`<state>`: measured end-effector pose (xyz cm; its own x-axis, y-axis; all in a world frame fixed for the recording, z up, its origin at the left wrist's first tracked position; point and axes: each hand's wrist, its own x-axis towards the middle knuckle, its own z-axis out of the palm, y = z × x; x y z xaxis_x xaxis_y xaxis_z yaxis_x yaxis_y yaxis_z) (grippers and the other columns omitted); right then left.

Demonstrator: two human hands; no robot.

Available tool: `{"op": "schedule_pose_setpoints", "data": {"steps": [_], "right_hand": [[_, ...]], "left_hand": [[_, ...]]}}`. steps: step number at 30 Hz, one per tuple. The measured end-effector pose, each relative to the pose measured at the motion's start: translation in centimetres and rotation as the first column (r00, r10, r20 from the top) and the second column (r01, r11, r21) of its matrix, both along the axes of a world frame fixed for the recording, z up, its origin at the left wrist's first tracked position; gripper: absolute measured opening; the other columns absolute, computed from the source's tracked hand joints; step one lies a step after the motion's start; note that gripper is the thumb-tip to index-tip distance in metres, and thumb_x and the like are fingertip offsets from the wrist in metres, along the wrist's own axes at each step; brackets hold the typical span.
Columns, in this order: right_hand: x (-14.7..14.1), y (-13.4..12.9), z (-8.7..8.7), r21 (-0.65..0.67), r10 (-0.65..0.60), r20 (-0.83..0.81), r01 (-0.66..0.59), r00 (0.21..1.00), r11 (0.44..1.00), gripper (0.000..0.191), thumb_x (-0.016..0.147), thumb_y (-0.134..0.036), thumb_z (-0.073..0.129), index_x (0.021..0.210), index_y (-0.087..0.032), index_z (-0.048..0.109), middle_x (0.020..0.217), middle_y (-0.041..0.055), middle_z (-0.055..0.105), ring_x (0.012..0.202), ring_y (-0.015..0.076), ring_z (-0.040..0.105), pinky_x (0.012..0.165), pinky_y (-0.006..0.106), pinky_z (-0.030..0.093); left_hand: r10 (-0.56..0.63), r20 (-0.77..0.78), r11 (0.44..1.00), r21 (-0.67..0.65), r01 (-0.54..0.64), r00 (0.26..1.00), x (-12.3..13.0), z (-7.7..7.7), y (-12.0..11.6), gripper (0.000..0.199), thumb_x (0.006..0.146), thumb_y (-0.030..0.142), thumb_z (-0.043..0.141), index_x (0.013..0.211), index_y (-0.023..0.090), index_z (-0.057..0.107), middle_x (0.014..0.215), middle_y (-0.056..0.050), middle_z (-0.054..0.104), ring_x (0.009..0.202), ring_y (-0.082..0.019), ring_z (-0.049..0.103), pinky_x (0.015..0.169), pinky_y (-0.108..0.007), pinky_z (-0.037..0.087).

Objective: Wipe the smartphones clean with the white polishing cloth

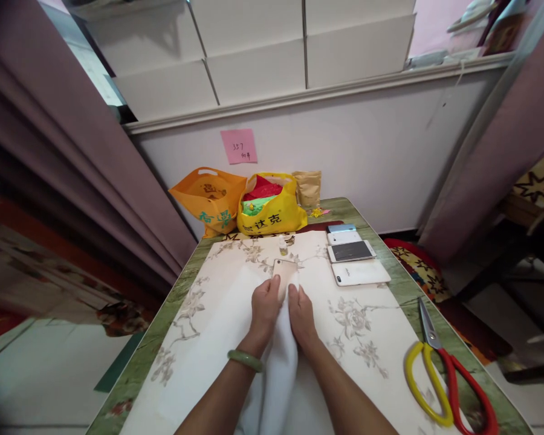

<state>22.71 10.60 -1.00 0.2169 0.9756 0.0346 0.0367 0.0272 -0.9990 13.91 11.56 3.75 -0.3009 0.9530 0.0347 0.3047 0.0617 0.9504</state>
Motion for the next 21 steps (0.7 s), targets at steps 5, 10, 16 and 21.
{"op": "schedule_pose_setpoints", "data": {"steps": [5, 10, 16, 21], "right_hand": [[-0.6, -0.3, -0.5, 0.067, 0.152, 0.095, -0.159, 0.984, 0.985, 0.041, 0.091, -0.055, 0.039, 0.084, -0.02, 0.059, 0.077, 0.0039, 0.066, 0.073, 0.0208, 0.059, 0.073, 0.033, 0.044], [-0.6, -0.1, -0.8, 0.084, 0.181, 0.025, -0.182, 0.983, 0.98, 0.038, 0.09, -0.054, 0.043, 0.082, -0.02, 0.058, 0.077, 0.0029, 0.065, 0.075, 0.0202, 0.058, 0.073, 0.031, 0.044], [-0.2, -0.1, -0.3, 0.007, 0.036, -0.214, -0.035, 0.976, 0.999, 0.046, 0.089, -0.06, 0.042, 0.08, -0.019, 0.059, 0.075, 0.0015, 0.064, 0.071, 0.0172, 0.056, 0.068, 0.028, 0.045], [1.2, 0.5, 0.6, -0.138, -0.16, -0.385, 0.114, 0.909, 0.984, 0.052, 0.086, -0.064, 0.045, 0.092, -0.017, 0.064, 0.08, 0.0024, 0.07, 0.076, 0.0186, 0.062, 0.071, 0.028, 0.05]], "left_hand": [[0.157, 0.078, 0.983, 0.082, -0.164, 0.984, -0.3, 0.7, 1.9, 0.038, 0.085, 0.047, 0.046, 0.058, 0.02, 0.043, 0.057, 0.004, 0.043, 0.06, -0.012, 0.038, 0.058, -0.025, 0.031], [0.138, -0.008, 0.984, 0.116, -0.136, 0.99, -0.7, 1.0, 1.2, 0.036, 0.087, 0.045, 0.045, 0.06, 0.021, 0.04, 0.057, 0.005, 0.042, 0.059, -0.012, 0.038, 0.058, -0.025, 0.031], [-0.082, -0.159, 0.985, 0.138, 0.104, 0.984, 0.0, 0.1, -2.8, 0.034, 0.087, 0.042, 0.049, 0.062, 0.02, 0.046, 0.061, 0.003, 0.049, 0.059, -0.012, 0.041, 0.059, -0.025, 0.031], [-0.109, 0.172, 0.994, 0.011, 0.109, 0.979, -1.3, -1.5, -6.0, 0.038, 0.082, 0.052, 0.055, 0.066, 0.018, 0.055, 0.063, 0.002, 0.052, 0.062, -0.012, 0.046, 0.06, -0.024, 0.037]]}}
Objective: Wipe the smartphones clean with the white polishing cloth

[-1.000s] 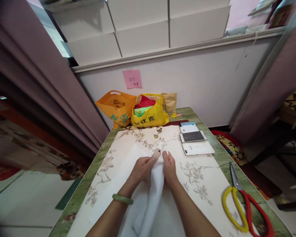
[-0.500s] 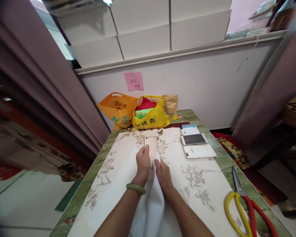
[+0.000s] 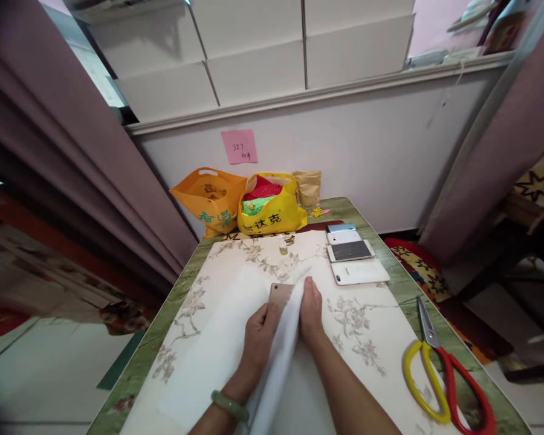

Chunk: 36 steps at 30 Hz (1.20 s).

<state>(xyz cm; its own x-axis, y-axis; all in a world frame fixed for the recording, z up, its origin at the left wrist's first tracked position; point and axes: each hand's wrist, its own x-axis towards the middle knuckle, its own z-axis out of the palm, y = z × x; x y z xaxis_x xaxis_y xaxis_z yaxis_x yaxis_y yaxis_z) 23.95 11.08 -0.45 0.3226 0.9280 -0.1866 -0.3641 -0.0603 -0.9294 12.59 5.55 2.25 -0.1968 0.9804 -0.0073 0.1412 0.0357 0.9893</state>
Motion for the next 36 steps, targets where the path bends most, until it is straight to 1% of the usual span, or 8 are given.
{"op": "schedule_pose_setpoints", "data": {"steps": [4, 8, 16, 22, 25, 29, 32, 36], "right_hand": [[1.6, 1.3, -0.8, -0.153, -0.201, -0.151, 0.178, 0.968, 0.972, 0.063, 0.081, -0.069, 0.047, 0.106, -0.015, 0.065, 0.093, 0.0057, 0.073, 0.091, 0.0221, 0.066, 0.078, 0.03, 0.052], [2.5, 1.7, -1.9, -0.042, -0.091, -0.247, 0.083, 0.965, 0.996, 0.068, 0.08, -0.073, 0.042, 0.11, -0.016, 0.066, 0.087, 0.0067, 0.074, 0.09, 0.0248, 0.067, 0.082, 0.035, 0.053], [2.5, 0.8, -2.5, 0.125, 0.287, 0.134, -0.303, 0.949, 0.945, 0.098, 0.082, -0.08, 0.005, 0.12, -0.011, 0.063, 0.099, 0.0163, 0.072, 0.097, 0.0292, 0.067, 0.089, 0.045, 0.048], [1.3, -1.0, -1.4, 0.061, 0.047, 0.36, -0.074, 0.932, 0.995, 0.081, 0.087, -0.073, 0.024, 0.128, -0.012, 0.058, 0.121, 0.0143, 0.065, 0.116, 0.0295, 0.058, 0.1, 0.043, 0.044], [-0.6, -3.7, -0.8, 0.205, 0.126, 0.698, -0.366, 0.704, 0.908, 0.064, 0.095, -0.057, 0.031, 0.141, -0.016, 0.045, 0.144, 0.0107, 0.046, 0.134, 0.0244, 0.04, 0.113, 0.042, 0.029], [-2.9, -5.2, -0.2, 0.03, 0.097, 0.991, -0.848, 0.096, 0.529, 0.057, 0.097, -0.046, 0.036, 0.15, -0.027, 0.025, 0.154, 0.0028, 0.028, 0.144, 0.0215, 0.021, 0.118, 0.046, 0.013], [-3.5, -3.5, 0.4, -0.082, 0.037, 0.996, -0.769, -0.076, 0.634, 0.059, 0.099, -0.046, 0.031, 0.152, -0.026, 0.015, 0.157, 0.004, 0.021, 0.145, 0.0235, 0.015, 0.116, 0.052, 0.011], [-3.5, -2.6, 0.9, -0.068, 0.03, 0.997, -0.551, -0.077, 0.832, 0.061, 0.099, -0.044, 0.028, 0.152, -0.022, 0.006, 0.157, 0.0098, 0.017, 0.144, 0.0282, 0.016, 0.112, 0.063, 0.004]], "left_hand": [[0.132, 0.396, 0.971, -0.235, -0.038, 0.909, -2.0, -0.6, -0.4, 0.044, 0.077, 0.056, 0.062, 0.092, 0.016, 0.065, 0.079, -0.004, 0.066, 0.069, -0.017, 0.06, 0.065, -0.029, 0.048], [0.205, 0.638, 0.95, -0.311, 0.004, 0.742, -2.8, -1.3, 0.9, 0.049, 0.079, 0.05, 0.063, 0.114, 0.015, 0.06, 0.094, -0.01, 0.071, 0.079, -0.02, 0.067, 0.074, -0.034, 0.054], [0.075, 0.907, 0.948, -0.193, 0.252, 0.414, -4.1, -2.1, 2.2, 0.049, 0.09, 0.038, 0.049, 0.133, 0.015, 0.048, 0.118, -0.014, 0.066, 0.103, -0.025, 0.066, 0.084, -0.04, 0.053], [0.022, 0.95, 0.92, -0.141, 0.365, 0.311, -5.3, -2.6, 2.2, 0.049, 0.087, 0.032, 0.052, 0.132, 0.013, 0.05, 0.116, -0.014, 0.066, 0.11, -0.028, 0.062, 0.083, -0.039, 0.053], [0.048, 0.96, 0.914, -0.154, 0.375, 0.276, -5.6, -3.0, 2.1, 0.047, 0.086, 0.037, 0.055, 0.126, 0.011, 0.055, 0.113, -0.013, 0.068, 0.109, -0.026, 0.063, 0.092, -0.039, 0.051], [0.077, 0.958, 0.918, -0.176, 0.356, 0.276, -5.6, -3.4, 2.0, 0.045, 0.087, 0.041, 0.053, 0.116, 0.007, 0.061, 0.103, -0.013, 0.072, 0.11, -0.025, 0.062, 0.1, -0.036, 0.046], [0.047, 0.962, 0.93, -0.14, 0.34, 0.267, -4.9, -3.2, 2.0, 0.04, 0.089, 0.037, 0.051, 0.118, 0.013, 0.061, 0.109, -0.009, 0.071, 0.113, -0.022, 0.06, 0.102, -0.035, 0.044], [-0.04, 0.959, 0.896, -0.09, 0.435, 0.281, -4.6, -2.8, 1.9, 0.042, 0.088, 0.04, 0.053, 0.122, 0.017, 0.058, 0.123, -0.008, 0.065, 0.119, -0.024, 0.056, 0.103, -0.038, 0.044]]}}
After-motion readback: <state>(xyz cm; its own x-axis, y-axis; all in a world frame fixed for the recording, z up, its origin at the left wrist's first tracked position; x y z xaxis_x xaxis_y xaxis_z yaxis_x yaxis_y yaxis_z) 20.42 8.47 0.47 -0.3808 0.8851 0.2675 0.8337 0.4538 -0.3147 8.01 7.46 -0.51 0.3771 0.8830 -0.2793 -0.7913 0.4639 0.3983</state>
